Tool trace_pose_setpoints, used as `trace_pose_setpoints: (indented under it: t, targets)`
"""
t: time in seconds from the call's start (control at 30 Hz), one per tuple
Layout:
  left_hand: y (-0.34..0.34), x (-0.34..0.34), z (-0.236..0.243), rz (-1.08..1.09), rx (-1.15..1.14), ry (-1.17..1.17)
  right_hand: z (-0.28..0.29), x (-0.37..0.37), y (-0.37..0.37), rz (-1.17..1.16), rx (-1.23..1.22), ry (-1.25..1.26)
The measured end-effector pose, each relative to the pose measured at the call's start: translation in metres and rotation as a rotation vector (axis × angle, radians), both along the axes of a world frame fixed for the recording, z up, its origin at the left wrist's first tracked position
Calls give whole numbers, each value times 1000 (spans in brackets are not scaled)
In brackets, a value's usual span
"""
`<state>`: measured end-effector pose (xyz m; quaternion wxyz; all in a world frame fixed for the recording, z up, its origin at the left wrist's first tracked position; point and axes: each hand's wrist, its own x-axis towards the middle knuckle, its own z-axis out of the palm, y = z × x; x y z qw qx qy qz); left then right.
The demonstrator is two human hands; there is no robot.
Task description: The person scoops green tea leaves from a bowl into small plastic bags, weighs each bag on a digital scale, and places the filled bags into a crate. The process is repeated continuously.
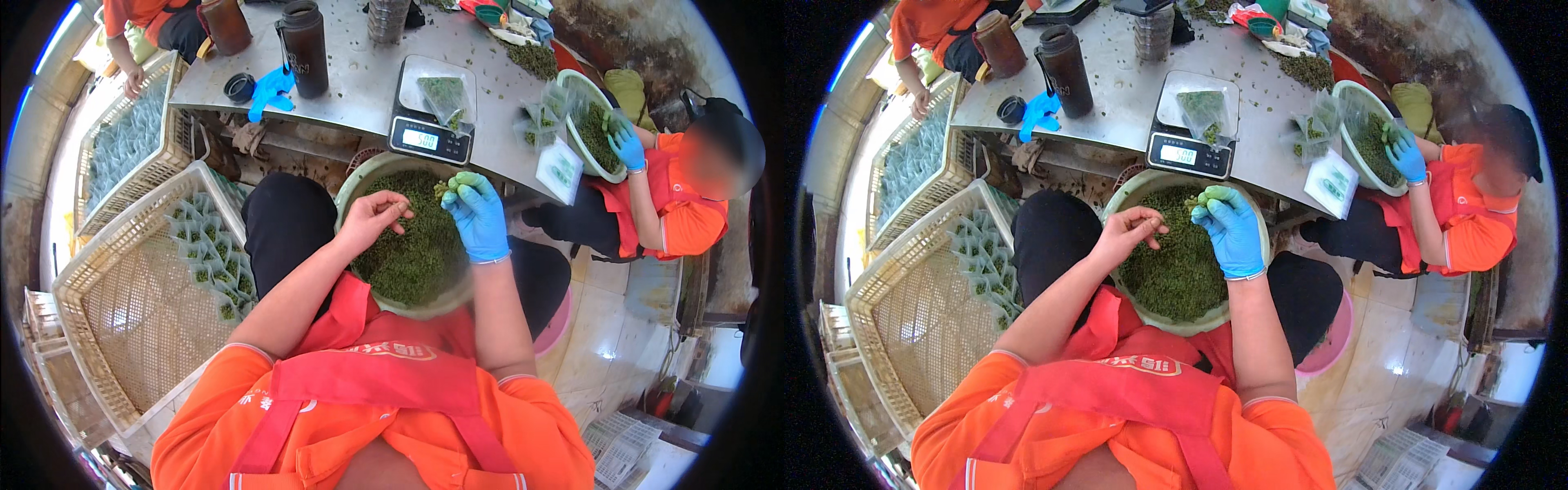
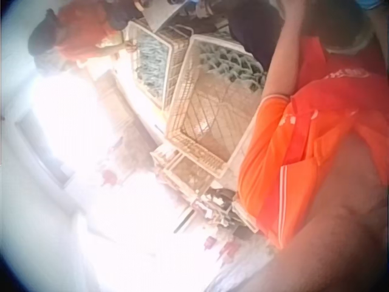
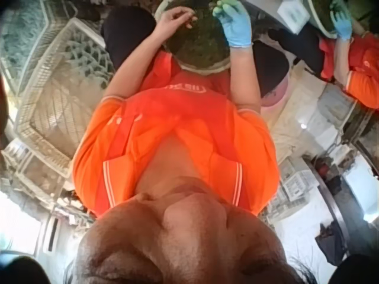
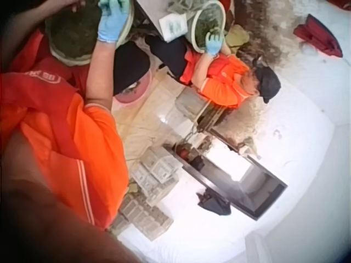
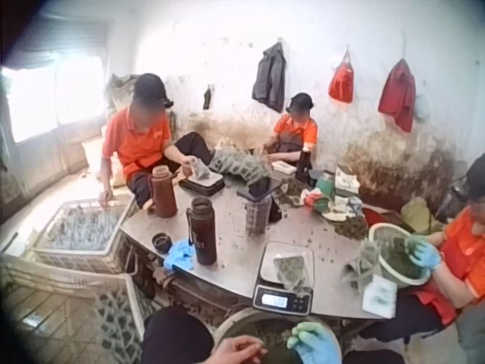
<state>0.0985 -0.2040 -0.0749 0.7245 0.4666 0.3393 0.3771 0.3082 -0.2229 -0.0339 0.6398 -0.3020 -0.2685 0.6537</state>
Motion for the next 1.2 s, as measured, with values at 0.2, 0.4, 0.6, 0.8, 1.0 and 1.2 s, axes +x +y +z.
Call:
trace_pose_setpoints:
  t: [0.2,0.4,0.6,0.8,1.0,1.2]
  targets:
    - [-11,9,-2,41,416,330,8,-1,7,144,-32,109]
    - [-7,6,4,-72,-37,-93,-19,-22,-5,159,-226,93]
    - [-5,-1,10,-88,-136,-32,-12,-26,-1,-48,-159,-373]
    - [-5,-2,11,-102,-179,-13,-17,-5,0,-167,-143,-576]
    - [-5,-1,7,-178,-170,16,6,-16,-19,121,-131,-667]
    - [-4,-1,6,-58,-85,9,12,-12,-7,51,-154,-551]
